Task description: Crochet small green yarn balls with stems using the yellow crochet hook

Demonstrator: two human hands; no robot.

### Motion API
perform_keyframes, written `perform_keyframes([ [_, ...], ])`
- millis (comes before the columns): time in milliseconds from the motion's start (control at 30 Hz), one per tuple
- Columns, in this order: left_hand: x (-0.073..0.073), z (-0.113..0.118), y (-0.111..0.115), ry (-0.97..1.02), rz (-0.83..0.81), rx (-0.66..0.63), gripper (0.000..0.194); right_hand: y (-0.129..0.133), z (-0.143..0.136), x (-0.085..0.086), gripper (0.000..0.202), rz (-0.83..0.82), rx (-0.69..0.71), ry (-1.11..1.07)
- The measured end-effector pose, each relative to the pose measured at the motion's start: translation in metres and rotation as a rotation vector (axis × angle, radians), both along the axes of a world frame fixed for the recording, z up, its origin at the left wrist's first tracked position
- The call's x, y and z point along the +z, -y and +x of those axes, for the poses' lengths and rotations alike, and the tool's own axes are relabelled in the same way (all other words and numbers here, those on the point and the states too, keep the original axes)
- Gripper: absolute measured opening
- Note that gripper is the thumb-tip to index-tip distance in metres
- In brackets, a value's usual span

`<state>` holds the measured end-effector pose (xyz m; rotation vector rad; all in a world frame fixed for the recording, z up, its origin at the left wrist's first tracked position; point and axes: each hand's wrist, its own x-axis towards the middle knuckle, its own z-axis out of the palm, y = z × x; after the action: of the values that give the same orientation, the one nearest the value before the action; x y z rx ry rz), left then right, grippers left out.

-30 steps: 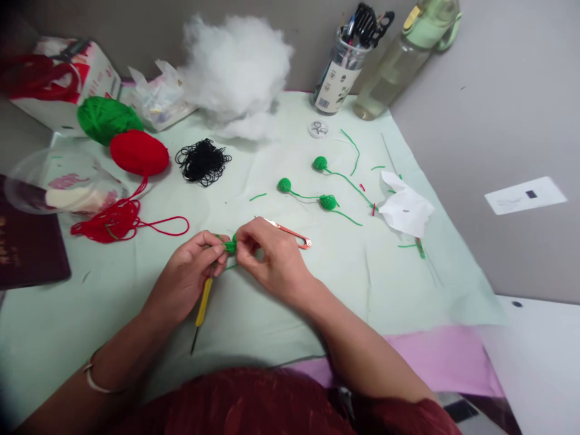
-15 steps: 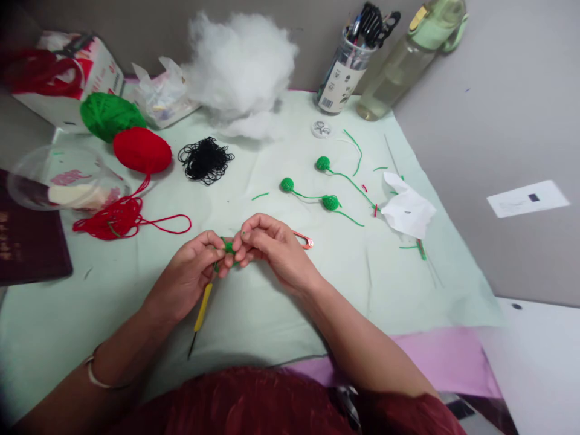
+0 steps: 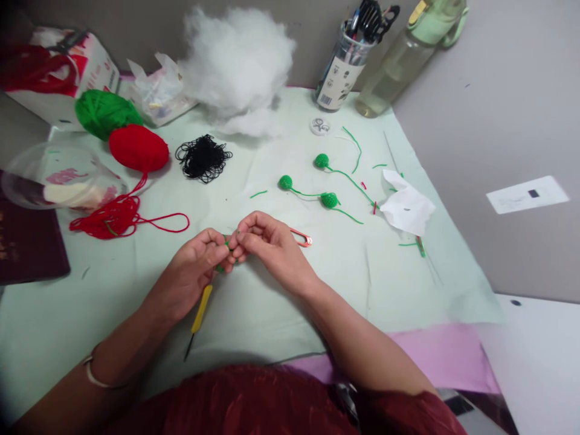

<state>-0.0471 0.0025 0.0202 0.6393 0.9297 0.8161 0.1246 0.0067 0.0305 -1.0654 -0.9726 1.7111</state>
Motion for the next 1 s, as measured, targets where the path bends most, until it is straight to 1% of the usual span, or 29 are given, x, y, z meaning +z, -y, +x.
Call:
perform_keyframes([
  [133,0.000,-0.001,-0.001,-0.057,0.012,0.006,0.025,0.000,0.000,0.002,0.013,-0.013,-0.016,0.009],
  [233,0.000,-0.002,-0.001,-0.065,0.015,-0.015,0.025,-0.002,-0.001,0.003,0.011,-0.105,-0.028,-0.078],
  [333,0.000,-0.001,-0.001,-0.043,0.018,-0.031,0.027,-0.003,-0.002,0.003,0.010,-0.183,0.005,-0.169],
  [400,0.001,-0.001,0.000,-0.025,0.002,-0.034,0.028,-0.003,-0.002,0.002,0.009,-0.207,0.028,-0.194],
  [467,0.001,-0.001,-0.001,-0.014,-0.026,-0.030,0.029,-0.004,0.000,0.003,0.009,-0.214,0.027,-0.196],
  [633,0.003,-0.005,-0.004,-0.020,-0.075,0.016,0.030,-0.011,0.012,0.009,0.012,-0.168,-0.091,-0.174],
  [700,0.003,-0.007,-0.004,-0.012,-0.083,0.012,0.030,-0.012,0.016,0.012,0.014,-0.137,-0.100,-0.128],
  [767,0.003,-0.008,-0.004,-0.002,-0.093,0.012,0.030,-0.013,0.021,0.013,0.015,-0.060,-0.078,-0.008],
  [833,0.002,-0.009,-0.005,0.005,-0.097,0.040,0.029,-0.012,0.028,0.013,0.015,0.090,-0.088,0.233],
  [933,0.000,-0.011,-0.008,0.029,-0.095,0.109,0.032,-0.010,0.044,0.010,0.014,0.381,-0.143,0.787],
  [1000,-0.001,-0.012,-0.010,0.050,-0.100,0.135,0.033,-0.009,0.053,0.008,0.018,0.508,-0.054,1.140],
])
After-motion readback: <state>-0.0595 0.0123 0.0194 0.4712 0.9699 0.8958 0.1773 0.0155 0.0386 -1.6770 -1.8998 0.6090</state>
